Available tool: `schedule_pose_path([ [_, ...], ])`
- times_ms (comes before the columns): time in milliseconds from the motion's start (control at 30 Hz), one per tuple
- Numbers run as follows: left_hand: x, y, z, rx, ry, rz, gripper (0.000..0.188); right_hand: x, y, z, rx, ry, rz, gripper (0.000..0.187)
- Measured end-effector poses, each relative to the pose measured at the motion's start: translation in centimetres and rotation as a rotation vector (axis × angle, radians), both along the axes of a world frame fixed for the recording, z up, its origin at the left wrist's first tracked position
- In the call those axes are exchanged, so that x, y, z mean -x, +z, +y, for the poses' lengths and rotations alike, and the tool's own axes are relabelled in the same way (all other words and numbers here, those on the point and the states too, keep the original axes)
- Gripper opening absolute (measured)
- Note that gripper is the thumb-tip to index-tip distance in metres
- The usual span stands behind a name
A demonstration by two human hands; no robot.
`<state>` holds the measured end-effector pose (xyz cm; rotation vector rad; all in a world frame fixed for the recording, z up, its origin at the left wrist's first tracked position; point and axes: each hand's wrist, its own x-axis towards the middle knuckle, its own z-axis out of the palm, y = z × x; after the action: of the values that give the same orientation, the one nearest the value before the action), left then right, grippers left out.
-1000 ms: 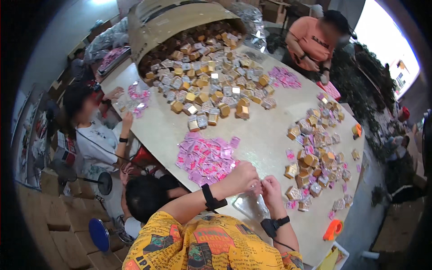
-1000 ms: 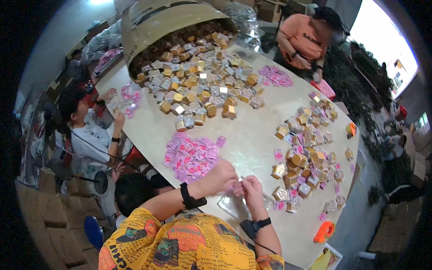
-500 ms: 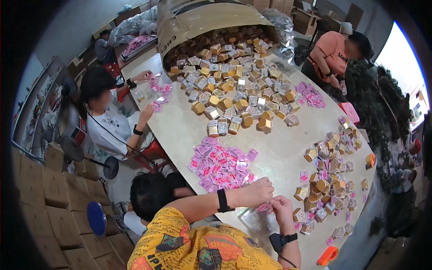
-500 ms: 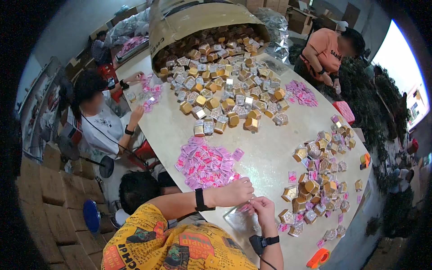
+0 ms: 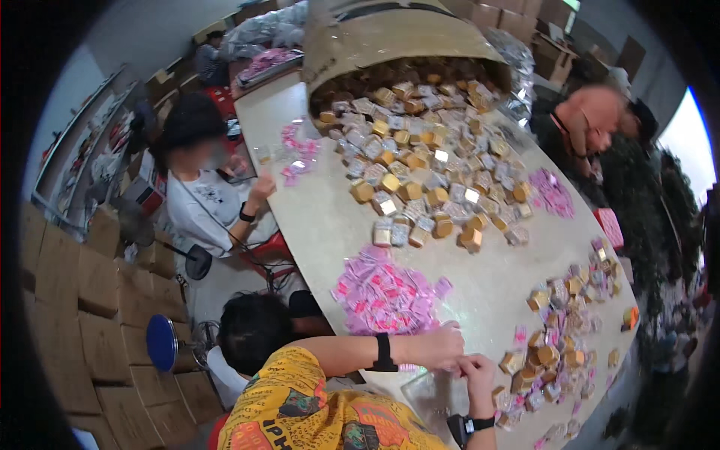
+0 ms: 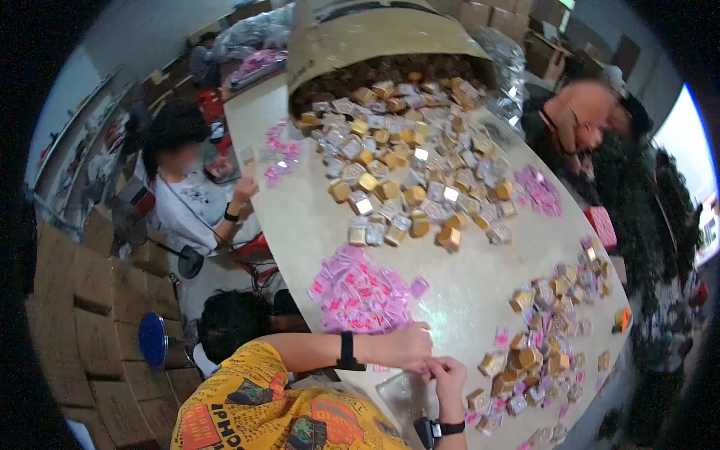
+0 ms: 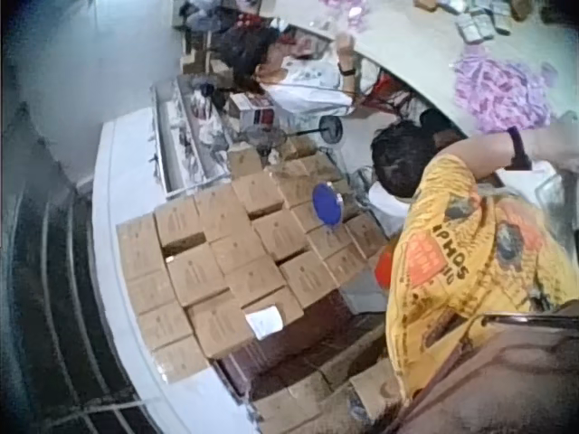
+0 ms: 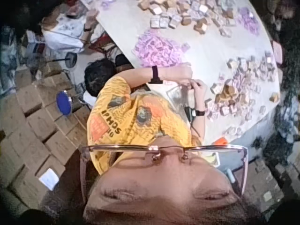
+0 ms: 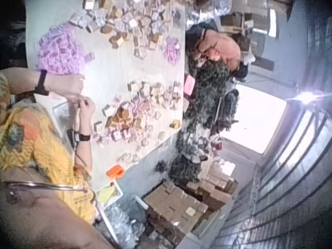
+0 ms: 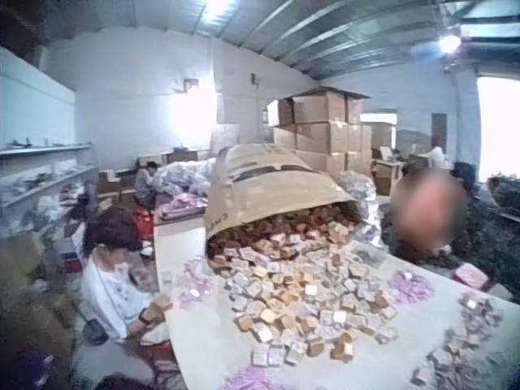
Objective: The person wraps small, gold, house-shaped boxes with pink paper and secures them with tape. They repeatedly pick up a box, wrap it, and place it on the table among other wrapped items.
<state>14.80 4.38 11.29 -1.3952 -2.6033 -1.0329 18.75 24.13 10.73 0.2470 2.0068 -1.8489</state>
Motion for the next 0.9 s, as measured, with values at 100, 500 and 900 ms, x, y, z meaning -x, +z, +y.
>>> schedule_pose_path([
  [100,0.5,-0.1,-0.5,-0.021,-0.090,0.275,0.015,0.6,-0.2,0.2,0.063,-0.004,-0.104,0.008],
  [500,1.2,0.8,-0.6,-0.057,-0.086,0.475,0.010,1.6,0.4,0.4,0.039,0.070,-0.143,0.007],
  [900,1.0,-0.2,-0.7,-0.035,-0.052,0.353,0.011,1.7,0.9,0.0,0.047,0.088,-0.060,0.008],
])
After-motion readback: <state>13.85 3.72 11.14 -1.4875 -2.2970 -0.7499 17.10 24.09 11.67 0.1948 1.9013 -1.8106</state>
